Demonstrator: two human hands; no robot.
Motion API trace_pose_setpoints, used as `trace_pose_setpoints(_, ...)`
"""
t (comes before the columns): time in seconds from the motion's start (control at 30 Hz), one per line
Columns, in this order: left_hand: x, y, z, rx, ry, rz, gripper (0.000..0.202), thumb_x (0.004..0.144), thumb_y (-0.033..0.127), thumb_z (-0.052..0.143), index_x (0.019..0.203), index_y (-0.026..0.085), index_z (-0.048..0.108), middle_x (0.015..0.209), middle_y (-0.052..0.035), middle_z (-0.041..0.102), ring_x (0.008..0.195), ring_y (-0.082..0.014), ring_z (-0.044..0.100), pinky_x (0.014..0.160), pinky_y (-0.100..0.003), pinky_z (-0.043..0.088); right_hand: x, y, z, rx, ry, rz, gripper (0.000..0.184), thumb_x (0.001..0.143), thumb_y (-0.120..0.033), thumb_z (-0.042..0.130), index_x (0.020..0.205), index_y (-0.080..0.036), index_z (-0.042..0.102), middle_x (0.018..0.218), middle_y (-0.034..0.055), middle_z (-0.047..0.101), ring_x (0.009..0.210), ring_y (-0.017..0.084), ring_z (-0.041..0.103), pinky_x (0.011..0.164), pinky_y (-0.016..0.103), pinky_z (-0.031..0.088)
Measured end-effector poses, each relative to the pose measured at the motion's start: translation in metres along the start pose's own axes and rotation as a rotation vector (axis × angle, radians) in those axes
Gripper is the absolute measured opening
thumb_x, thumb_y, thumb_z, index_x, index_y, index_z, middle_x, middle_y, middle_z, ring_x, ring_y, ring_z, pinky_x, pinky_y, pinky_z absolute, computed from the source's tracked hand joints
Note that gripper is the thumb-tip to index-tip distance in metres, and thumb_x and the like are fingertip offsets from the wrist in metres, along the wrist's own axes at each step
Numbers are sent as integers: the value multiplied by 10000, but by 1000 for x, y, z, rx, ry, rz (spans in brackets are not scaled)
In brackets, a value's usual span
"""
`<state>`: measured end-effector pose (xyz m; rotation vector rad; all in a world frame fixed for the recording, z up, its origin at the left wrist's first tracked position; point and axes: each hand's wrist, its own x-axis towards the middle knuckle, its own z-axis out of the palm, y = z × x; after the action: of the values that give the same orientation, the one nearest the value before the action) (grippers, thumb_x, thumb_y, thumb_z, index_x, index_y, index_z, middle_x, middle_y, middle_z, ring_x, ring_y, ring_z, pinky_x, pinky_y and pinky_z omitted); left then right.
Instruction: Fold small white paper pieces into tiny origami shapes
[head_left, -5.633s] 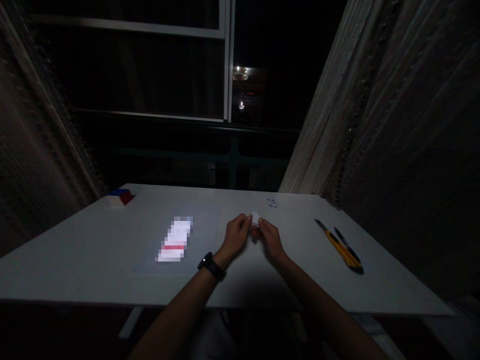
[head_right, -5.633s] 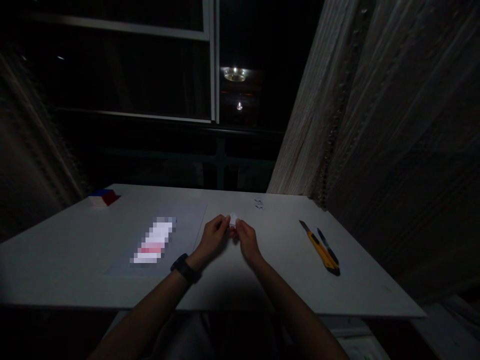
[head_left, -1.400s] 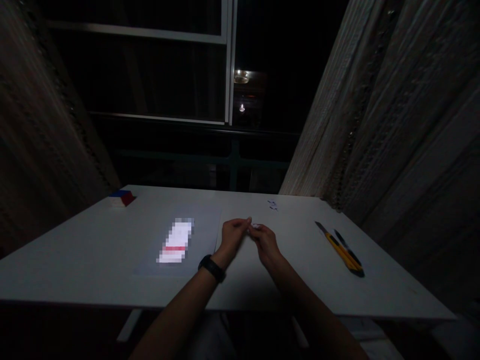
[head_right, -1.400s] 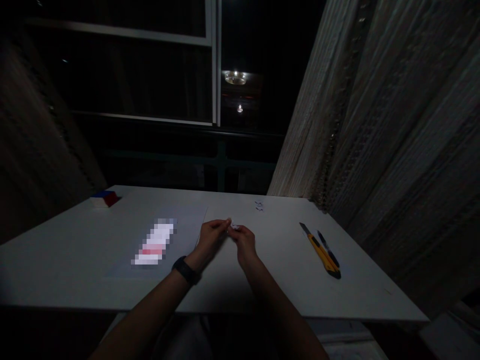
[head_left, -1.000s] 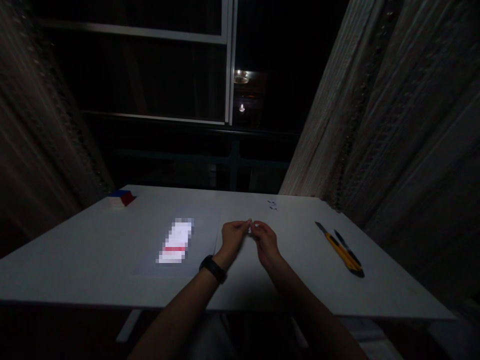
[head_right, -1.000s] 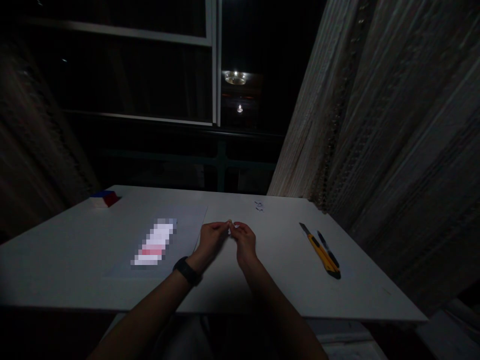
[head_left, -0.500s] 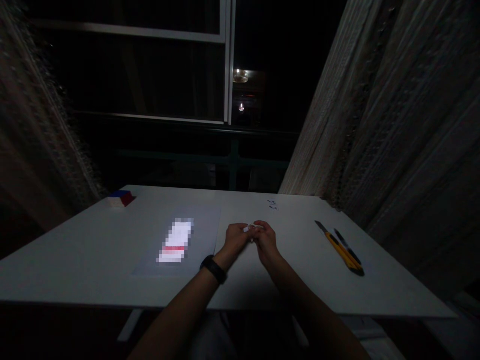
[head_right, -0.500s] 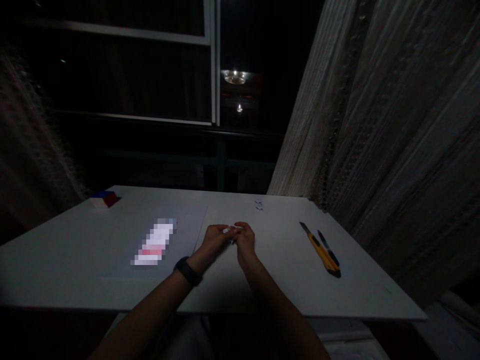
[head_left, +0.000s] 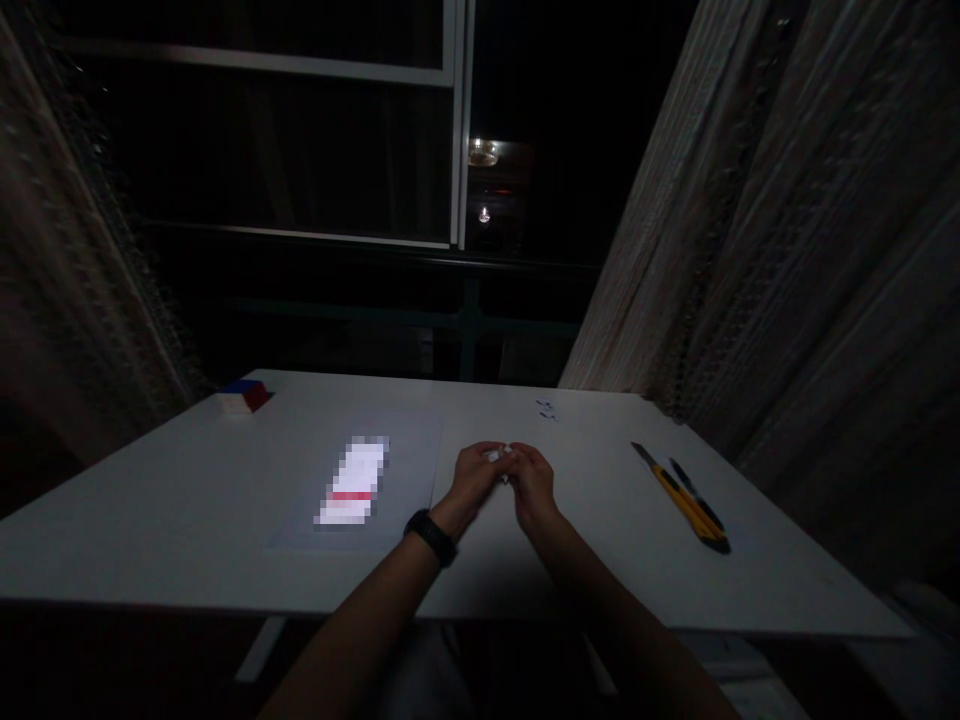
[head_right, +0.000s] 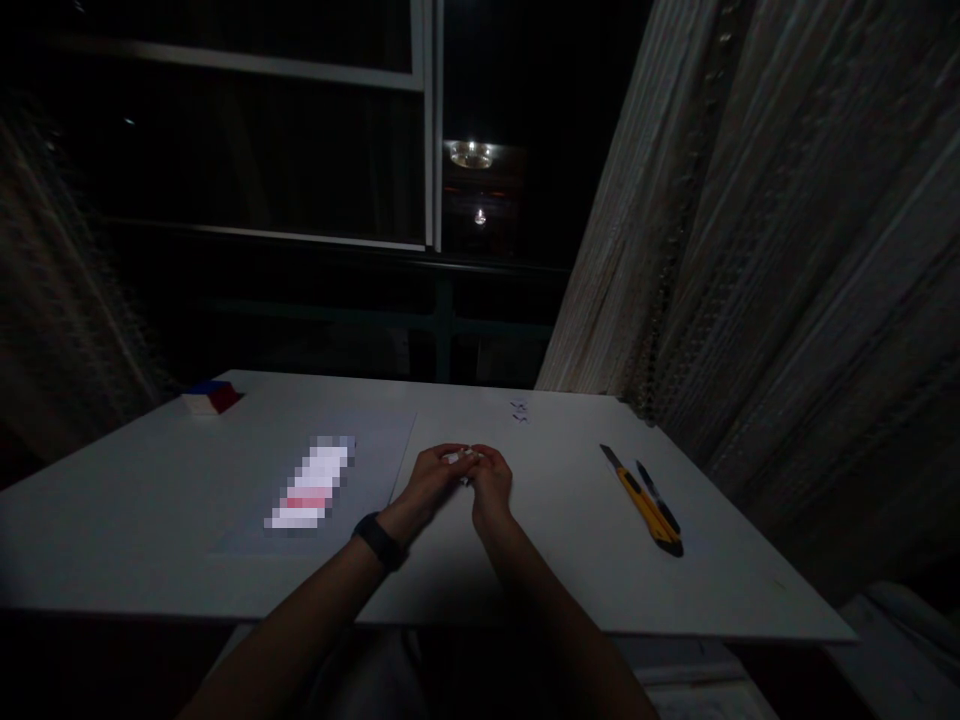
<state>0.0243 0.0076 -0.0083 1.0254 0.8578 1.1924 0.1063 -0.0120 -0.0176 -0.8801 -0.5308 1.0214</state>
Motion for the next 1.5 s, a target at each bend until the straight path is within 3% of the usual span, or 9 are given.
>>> trace_pose_setpoints(0.17, -2, 6, -4, -9, -93, -47, 521, 439, 256, 832, 864, 71, 595, 719, -76, 653, 619, -133, 614, 611, -238, 478, -1, -10, -3, 51, -54, 54, 172, 465, -151, 696, 619, -171, 621, 620, -8, 631, 605, 129, 561, 571, 245, 425)
trace_pose_setpoints(0.33, -1, 8, -10, 29, -256, -77, 397, 433, 193, 821, 737, 80, 592, 633, -31, 623, 577, -115, 601, 602, -230, 479, 0, -17, -7, 47, -67, 115, 217, 473, -227, 770, 572, -168, 586, 556, -24, 583, 511, 96, 505, 485, 227, 372)
trace_pose_setpoints(0.5, 0, 7, -10, 115, -156, -38, 329, 429, 125, 791, 576, 113, 497, 486, 26, 534, 447, -73, 530, 440, -167, 410, -1, -19, -8, 29, -66, 155, 269, 425, -183, 766, 511, -170, 512, 549, -44, 578, 487, 74, 480, 458, 204, 328)
trace_pose_setpoints(0.67, -1, 4, -8, 159, -137, -107, 431, 449, 122, 781, 521, 165, 359, 436, 8, 518, 436, -137, 570, 410, -213, 453, -1, -17, -8, -17, -57, 138, 285, 396, -168, 748, 478, -171, 476, 502, -40, 571, 464, 89, 482, 464, 219, 334)
trace_pose_setpoints(0.83, -3, 7, -8, 153, -97, -199, 449, 488, 97, 775, 540, 168, 335, 461, -8, 537, 453, -168, 605, 415, -225, 486, -1, -13, -8, -113, -39, 61, 295, 387, -211, 777, 475, -160, 500, 553, -13, 600, 497, 107, 499, 486, 237, 349)
trace_pose_setpoints(1.0, -1, 7, -8, 108, -47, -248, 440, 504, 59, 754, 539, 164, 329, 485, -19, 557, 465, -170, 612, 439, -245, 510, 2, -7, -10, -259, -65, -125, 306, 496, -351, 759, 487, -162, 518, 492, -41, 527, 481, 93, 438, 497, 242, 334)
trace_pose_setpoints(1.2, -1, 5, -6, 116, -35, -240, 397, 517, 65, 744, 503, 151, 357, 458, -9, 539, 452, -146, 593, 472, -264, 529, 2, -5, -10, -296, -10, -180, 327, 500, -395, 752, 482, -171, 515, 435, -69, 444, 445, 86, 380, 461, 238, 295)
trace_pose_setpoints(1.37, -2, 9, -8, 57, -117, -188, 285, 479, 158, 797, 579, 96, 538, 545, -35, 598, 528, -139, 615, 526, -237, 530, 1, -10, -9, -239, -13, -140, 301, 491, -398, 764, 579, -161, 602, 517, -32, 541, 493, 106, 456, 496, 249, 343)
trace_pose_setpoints(1.5, -2, 10, -10, 99, -146, -173, 312, 520, 270, 788, 686, 66, 621, 651, -81, 655, 555, -133, 622, 522, -219, 515, 2, -11, -12, -219, -23, -130, 310, 547, -429, 729, 654, -148, 650, 537, -12, 564, 498, 106, 448, 492, 245, 333)
